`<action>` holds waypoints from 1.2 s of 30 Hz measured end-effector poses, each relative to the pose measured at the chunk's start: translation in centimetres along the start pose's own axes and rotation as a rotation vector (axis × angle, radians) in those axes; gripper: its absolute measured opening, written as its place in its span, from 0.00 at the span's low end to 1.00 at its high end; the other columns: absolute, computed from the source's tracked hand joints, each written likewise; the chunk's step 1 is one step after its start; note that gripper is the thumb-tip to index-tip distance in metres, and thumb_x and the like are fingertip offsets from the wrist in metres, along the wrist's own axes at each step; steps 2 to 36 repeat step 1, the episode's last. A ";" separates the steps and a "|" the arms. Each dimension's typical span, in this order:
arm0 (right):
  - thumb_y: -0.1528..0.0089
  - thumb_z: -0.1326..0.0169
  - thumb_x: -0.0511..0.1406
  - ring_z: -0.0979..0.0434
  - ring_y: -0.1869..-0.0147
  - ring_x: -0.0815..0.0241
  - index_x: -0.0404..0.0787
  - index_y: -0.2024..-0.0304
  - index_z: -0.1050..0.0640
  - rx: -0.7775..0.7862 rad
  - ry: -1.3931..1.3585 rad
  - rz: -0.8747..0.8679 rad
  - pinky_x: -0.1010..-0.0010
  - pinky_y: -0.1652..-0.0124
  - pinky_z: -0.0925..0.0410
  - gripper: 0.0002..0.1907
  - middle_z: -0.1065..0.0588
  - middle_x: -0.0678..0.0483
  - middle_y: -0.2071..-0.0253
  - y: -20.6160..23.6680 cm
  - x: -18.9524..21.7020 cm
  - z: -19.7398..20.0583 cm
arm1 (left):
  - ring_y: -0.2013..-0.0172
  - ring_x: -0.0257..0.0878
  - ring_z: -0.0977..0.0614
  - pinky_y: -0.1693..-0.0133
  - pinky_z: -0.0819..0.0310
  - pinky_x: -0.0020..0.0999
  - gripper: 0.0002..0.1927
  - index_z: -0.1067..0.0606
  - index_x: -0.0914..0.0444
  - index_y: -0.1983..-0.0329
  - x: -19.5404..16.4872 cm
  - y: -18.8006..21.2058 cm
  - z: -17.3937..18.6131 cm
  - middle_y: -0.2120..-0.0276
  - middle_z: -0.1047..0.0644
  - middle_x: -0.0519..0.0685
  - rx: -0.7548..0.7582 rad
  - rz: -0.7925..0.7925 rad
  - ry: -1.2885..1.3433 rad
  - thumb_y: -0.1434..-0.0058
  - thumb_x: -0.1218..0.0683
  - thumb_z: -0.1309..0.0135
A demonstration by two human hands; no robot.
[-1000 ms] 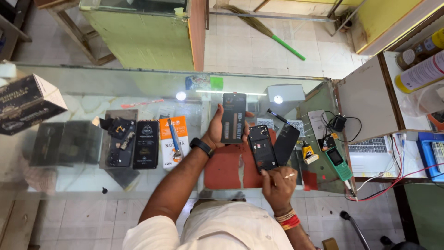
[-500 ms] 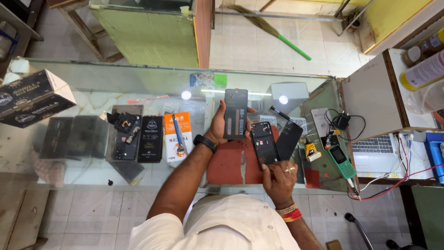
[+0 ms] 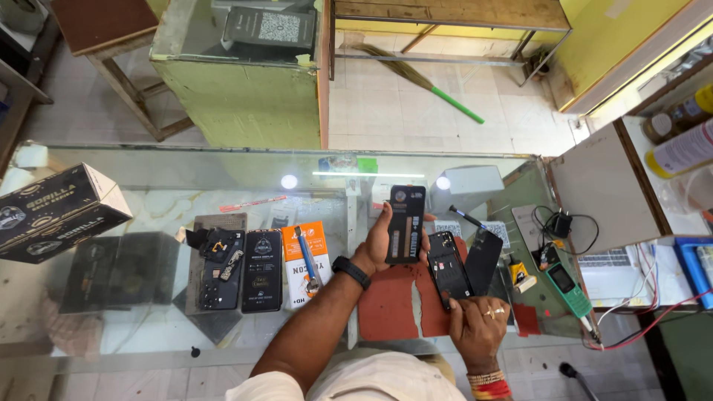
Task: The person removes the old screen from a smartphone, disconnects internal cables, and installs a new screen assembly. They then connect the ribbon cables, place the battery, and close the device. The phone is powered on to verify the display functions.
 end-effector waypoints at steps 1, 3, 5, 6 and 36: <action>0.42 0.38 0.33 0.27 0.63 0.53 0.40 0.72 0.22 0.015 0.011 -0.007 0.57 0.54 0.38 0.06 0.25 0.54 0.71 -0.1 0.2 -0.7 | 0.63 0.52 0.16 0.57 0.19 0.48 0.56 0.35 0.70 0.30 -0.4 0.2 0.5 0.60 0.20 0.63 0.001 -0.005 -0.015 0.36 0.18 0.64; 0.42 0.38 0.33 0.27 0.63 0.53 0.40 0.72 0.22 0.015 0.011 -0.007 0.57 0.54 0.38 0.06 0.25 0.54 0.71 -0.1 0.2 -0.7 | 0.63 0.52 0.16 0.57 0.19 0.48 0.56 0.35 0.70 0.30 -0.4 0.2 0.5 0.60 0.20 0.63 0.001 -0.005 -0.015 0.36 0.18 0.64; 0.42 0.38 0.33 0.27 0.63 0.53 0.40 0.72 0.22 0.015 0.011 -0.007 0.57 0.54 0.38 0.06 0.25 0.54 0.71 -0.1 0.2 -0.7 | 0.63 0.52 0.16 0.57 0.19 0.48 0.56 0.35 0.70 0.30 -0.4 0.2 0.5 0.60 0.20 0.63 0.001 -0.005 -0.015 0.36 0.18 0.64; 0.42 0.38 0.33 0.27 0.63 0.53 0.40 0.72 0.22 0.015 0.011 -0.007 0.57 0.54 0.38 0.06 0.25 0.54 0.71 -0.1 0.2 -0.7 | 0.63 0.52 0.16 0.57 0.19 0.48 0.56 0.35 0.70 0.30 -0.4 0.2 0.5 0.60 0.20 0.63 0.001 -0.005 -0.015 0.36 0.18 0.64; 0.42 0.38 0.33 0.27 0.63 0.53 0.40 0.72 0.22 0.015 0.011 -0.007 0.57 0.54 0.38 0.06 0.25 0.54 0.71 -0.1 0.2 -0.7 | 0.63 0.52 0.16 0.57 0.19 0.48 0.56 0.35 0.70 0.30 -0.4 0.2 0.5 0.60 0.20 0.63 0.001 -0.005 -0.015 0.36 0.18 0.64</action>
Point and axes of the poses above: each hand's wrist, its own y-axis away from the middle knuckle, its own z-axis out of the back of the hand, x = y × z, the point moved 5 cm from there along -y, towards the middle knuckle
